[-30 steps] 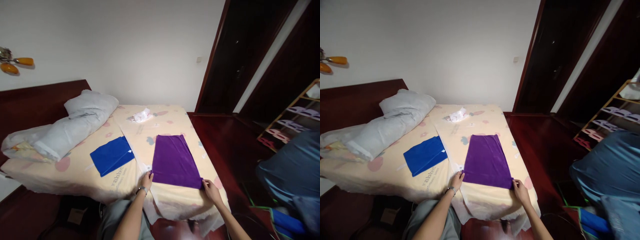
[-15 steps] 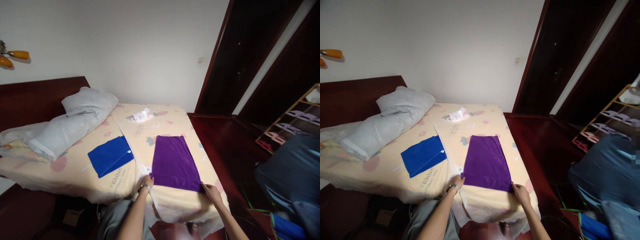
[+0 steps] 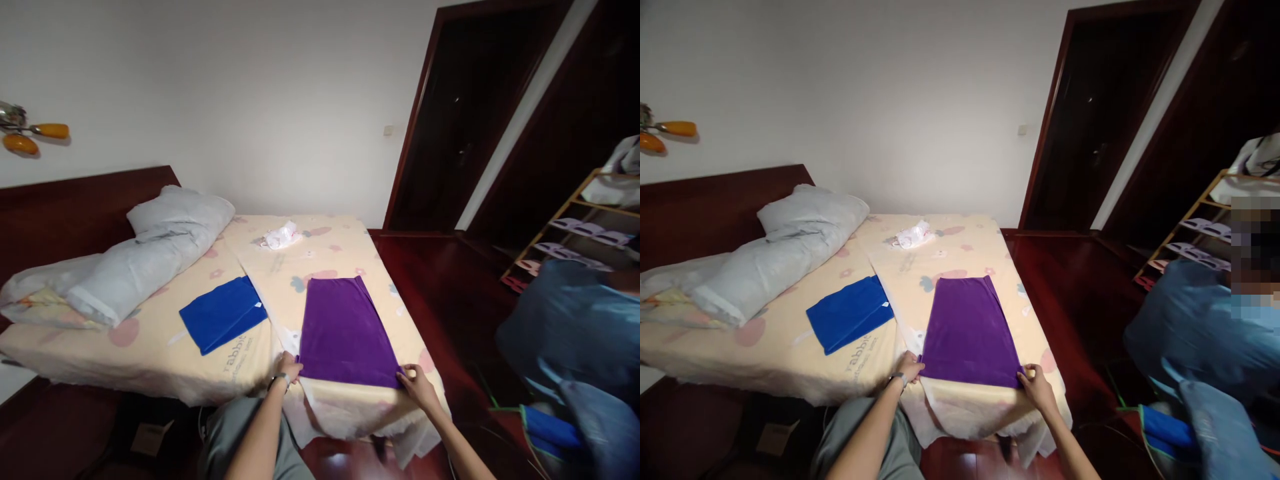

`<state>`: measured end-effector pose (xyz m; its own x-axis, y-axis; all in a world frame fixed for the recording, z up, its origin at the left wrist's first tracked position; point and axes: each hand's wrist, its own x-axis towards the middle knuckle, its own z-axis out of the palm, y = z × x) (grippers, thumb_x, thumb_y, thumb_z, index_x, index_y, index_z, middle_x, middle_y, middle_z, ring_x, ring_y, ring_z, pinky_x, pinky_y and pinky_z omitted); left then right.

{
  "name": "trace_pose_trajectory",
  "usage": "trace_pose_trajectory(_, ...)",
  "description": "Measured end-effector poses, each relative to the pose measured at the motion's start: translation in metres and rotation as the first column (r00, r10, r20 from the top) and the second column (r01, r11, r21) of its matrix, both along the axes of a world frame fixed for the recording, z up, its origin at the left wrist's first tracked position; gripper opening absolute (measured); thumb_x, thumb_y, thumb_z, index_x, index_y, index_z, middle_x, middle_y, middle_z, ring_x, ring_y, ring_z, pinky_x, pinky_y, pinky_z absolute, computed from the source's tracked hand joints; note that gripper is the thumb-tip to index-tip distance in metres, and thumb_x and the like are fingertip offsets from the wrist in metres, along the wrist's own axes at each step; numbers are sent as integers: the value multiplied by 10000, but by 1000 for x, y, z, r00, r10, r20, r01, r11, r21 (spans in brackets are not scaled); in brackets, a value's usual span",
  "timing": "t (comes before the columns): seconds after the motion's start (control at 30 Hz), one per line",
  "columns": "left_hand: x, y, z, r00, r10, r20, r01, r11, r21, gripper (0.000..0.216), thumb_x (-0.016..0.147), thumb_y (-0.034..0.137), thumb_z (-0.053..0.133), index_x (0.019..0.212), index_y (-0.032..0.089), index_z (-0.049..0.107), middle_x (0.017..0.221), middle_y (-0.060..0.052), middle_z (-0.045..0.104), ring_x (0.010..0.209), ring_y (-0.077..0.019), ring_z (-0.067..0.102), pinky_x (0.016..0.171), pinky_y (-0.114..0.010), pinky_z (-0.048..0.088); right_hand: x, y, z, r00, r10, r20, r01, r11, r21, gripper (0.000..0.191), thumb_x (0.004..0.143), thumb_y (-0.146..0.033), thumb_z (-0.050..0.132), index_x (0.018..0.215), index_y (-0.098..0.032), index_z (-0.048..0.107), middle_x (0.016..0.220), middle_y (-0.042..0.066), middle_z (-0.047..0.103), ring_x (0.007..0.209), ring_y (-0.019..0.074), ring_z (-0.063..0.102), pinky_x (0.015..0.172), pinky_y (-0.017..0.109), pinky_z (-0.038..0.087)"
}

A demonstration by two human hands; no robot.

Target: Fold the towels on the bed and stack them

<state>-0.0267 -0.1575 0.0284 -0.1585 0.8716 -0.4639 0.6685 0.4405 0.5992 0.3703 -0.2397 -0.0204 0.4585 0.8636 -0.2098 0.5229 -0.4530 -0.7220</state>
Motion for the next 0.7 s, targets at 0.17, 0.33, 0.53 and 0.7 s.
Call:
trace_pose_trajectory(0.17,-10,-18,8,905,-276,-324,349,917,193,352,803,229,625,1139,179,534,1076,-81,656,990,-186,629,857,-259,448,-2,-21,-5,980,114,162,-137,981,137,472,790,-482,454,1168,-206,515,957,103,681,918,254,670,877,366,495)
trace_pose_trajectory(0.33,-17,-21,17,748,-528,-402,635,745,203,479,656,172,695,1115,278,612,1205,-32,565,1132,-215,518,988,-293,381,11,-27,-11,911,336,239,-393,883,257,479,660,-307,553,1126,-215,618,1198,118,588,1131,261,580,1030,399,439)
trace_pose_trajectory(0.53,-9,-12,18,768,-503,-396,610,764,212,230,778,231,606,971,255,729,1118,-38,637,1119,-219,539,1020,-321,369,16,-11,-6,951,307,37,-298,880,370,379,780,-473,544,991,-194,688,1085,137,664,1034,268,644,972,402,508)
trace_pose_trajectory(0.7,-11,1,21,780,-517,-354,600,779,183,218,815,268,579,949,235,749,1081,-34,690,1068,-197,590,1006,-283,388,15,2,-1,961,263,-89,-211,901,379,454,766,-569,576,972,-179,683,1026,124,716,946,272,685,878,398,559)
